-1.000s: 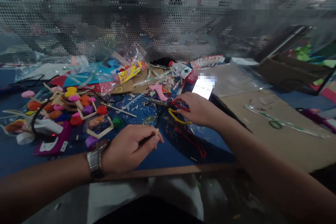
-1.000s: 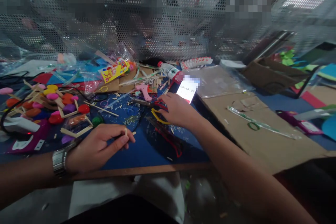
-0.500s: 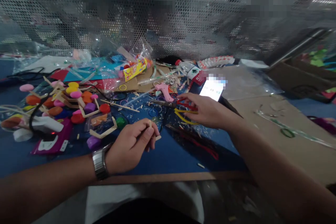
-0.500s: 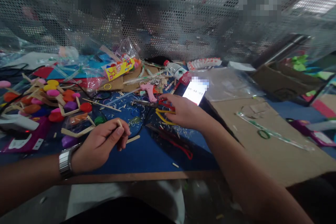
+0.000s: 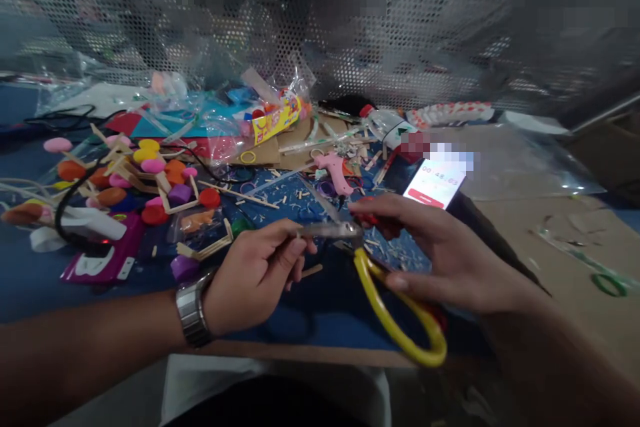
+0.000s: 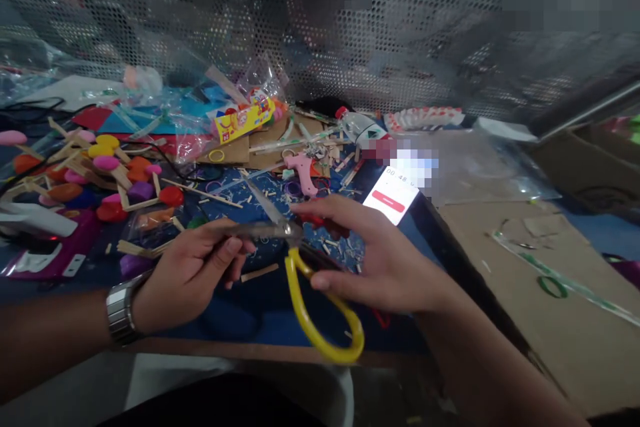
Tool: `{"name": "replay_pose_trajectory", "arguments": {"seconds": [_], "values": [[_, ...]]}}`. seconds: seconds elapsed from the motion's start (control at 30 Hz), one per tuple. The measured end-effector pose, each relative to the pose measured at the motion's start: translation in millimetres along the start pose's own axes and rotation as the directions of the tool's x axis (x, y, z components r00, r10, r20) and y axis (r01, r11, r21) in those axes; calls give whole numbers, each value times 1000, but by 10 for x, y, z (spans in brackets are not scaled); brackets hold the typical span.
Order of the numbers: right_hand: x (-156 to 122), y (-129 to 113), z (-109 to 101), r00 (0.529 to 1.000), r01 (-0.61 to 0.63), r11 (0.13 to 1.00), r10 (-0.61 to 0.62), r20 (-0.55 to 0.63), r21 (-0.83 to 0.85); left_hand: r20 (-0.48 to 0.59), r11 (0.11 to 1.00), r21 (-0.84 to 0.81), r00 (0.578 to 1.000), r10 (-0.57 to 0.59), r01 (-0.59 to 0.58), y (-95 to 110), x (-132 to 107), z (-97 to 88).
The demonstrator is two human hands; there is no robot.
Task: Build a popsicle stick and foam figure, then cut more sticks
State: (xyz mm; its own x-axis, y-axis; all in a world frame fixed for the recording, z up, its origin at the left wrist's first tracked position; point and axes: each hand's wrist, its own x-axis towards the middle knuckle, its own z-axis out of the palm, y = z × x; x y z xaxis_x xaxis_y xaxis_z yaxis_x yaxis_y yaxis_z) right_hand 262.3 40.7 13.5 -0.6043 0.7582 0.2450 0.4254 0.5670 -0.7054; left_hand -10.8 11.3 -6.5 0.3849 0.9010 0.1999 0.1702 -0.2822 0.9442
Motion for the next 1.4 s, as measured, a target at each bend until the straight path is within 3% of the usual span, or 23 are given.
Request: {"name": "replay_pose_trajectory", "arguments": {"seconds": [0.17,0.33,0.57,0.7,0.83,1.07,1.4], "values": [[-44,-40,37,998,25,999,-27,60,35,4,1000,25,1000,7,-7,-8,24,-6],[-81,-13,28,992,5,998,-13,128,61,-8,992,93,996,85,-84,4,48,-4],[-103,-114,112,986,89,996,-89,142,6,72,939,267,976,205,-217,15,40,-33],[-76,-135,155,983,99,994,-104,148,43,146,942,257,972,182,-215,7,35,-28],[-66,-104,173,986,107,994,-106,126,-6,139,909,263,945,296,-323,-5,43,-24],[-92,-78,189,989,89,995,-83,119,-43,191,887,323,941,280,-329,-14,42,-40],[-89,-75,173,988,99,993,-90,127,-70,181,854,375,932,313,-359,-32,47,-30]]}}
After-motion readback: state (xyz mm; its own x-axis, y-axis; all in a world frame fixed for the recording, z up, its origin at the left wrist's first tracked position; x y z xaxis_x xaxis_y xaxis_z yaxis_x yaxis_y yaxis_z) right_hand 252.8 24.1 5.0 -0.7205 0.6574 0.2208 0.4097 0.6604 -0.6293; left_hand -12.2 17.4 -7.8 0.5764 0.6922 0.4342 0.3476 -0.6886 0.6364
